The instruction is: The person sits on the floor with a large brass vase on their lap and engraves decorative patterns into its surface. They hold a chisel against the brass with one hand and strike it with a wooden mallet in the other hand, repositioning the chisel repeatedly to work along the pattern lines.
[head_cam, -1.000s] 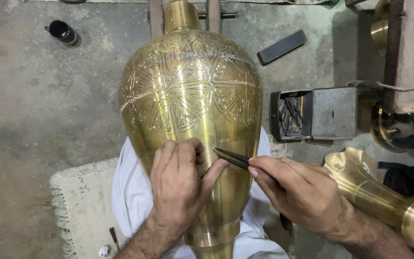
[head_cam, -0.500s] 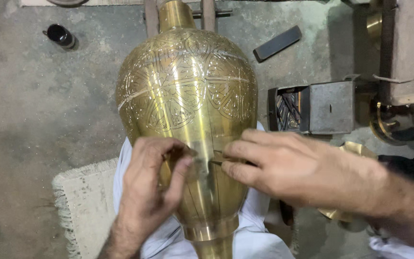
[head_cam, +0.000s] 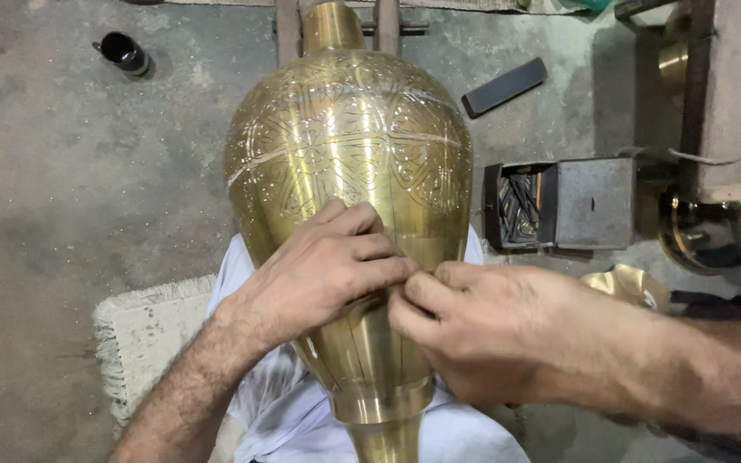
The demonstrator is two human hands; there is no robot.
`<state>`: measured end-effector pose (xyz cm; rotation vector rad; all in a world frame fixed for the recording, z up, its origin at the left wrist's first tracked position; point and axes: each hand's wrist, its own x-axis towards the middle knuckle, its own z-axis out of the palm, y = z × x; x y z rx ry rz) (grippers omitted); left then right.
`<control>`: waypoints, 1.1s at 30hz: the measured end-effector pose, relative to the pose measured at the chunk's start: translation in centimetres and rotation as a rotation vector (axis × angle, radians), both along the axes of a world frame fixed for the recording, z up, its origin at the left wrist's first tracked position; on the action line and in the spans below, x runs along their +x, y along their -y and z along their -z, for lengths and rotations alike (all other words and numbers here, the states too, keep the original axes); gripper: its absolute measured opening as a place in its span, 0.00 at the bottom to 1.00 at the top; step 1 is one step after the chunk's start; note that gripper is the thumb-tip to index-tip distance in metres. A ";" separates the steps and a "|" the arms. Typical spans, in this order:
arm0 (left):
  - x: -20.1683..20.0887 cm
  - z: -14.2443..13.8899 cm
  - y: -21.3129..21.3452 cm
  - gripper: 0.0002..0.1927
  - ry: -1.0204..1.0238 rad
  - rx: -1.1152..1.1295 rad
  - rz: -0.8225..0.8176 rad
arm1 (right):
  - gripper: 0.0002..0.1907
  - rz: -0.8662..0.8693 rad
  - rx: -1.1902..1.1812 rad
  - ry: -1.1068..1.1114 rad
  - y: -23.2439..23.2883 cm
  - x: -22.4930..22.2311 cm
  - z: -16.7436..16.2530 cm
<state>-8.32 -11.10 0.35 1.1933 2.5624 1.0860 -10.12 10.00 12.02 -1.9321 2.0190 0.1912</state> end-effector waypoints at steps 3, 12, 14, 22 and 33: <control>-0.2 0.6 0.2 0.16 -0.020 0.061 -0.008 | 0.17 -0.095 -0.018 -0.066 0.8 0.4 0.3; -1.7 2.3 1.8 0.09 0.274 -0.043 -0.060 | 0.08 0.102 0.071 -0.036 2.4 -1.9 2.3; -1.5 2.4 3.2 0.11 0.019 0.191 -0.193 | 0.10 0.345 0.099 0.067 2.4 -2.7 2.5; 4.0 2.9 3.5 0.12 -0.124 0.419 -0.569 | 0.19 1.194 0.301 -0.044 0.9 0.4 1.9; 8.4 -0.9 -4.8 0.19 -0.053 0.232 -0.696 | 0.18 0.090 -0.040 0.064 -1.4 -4.4 3.2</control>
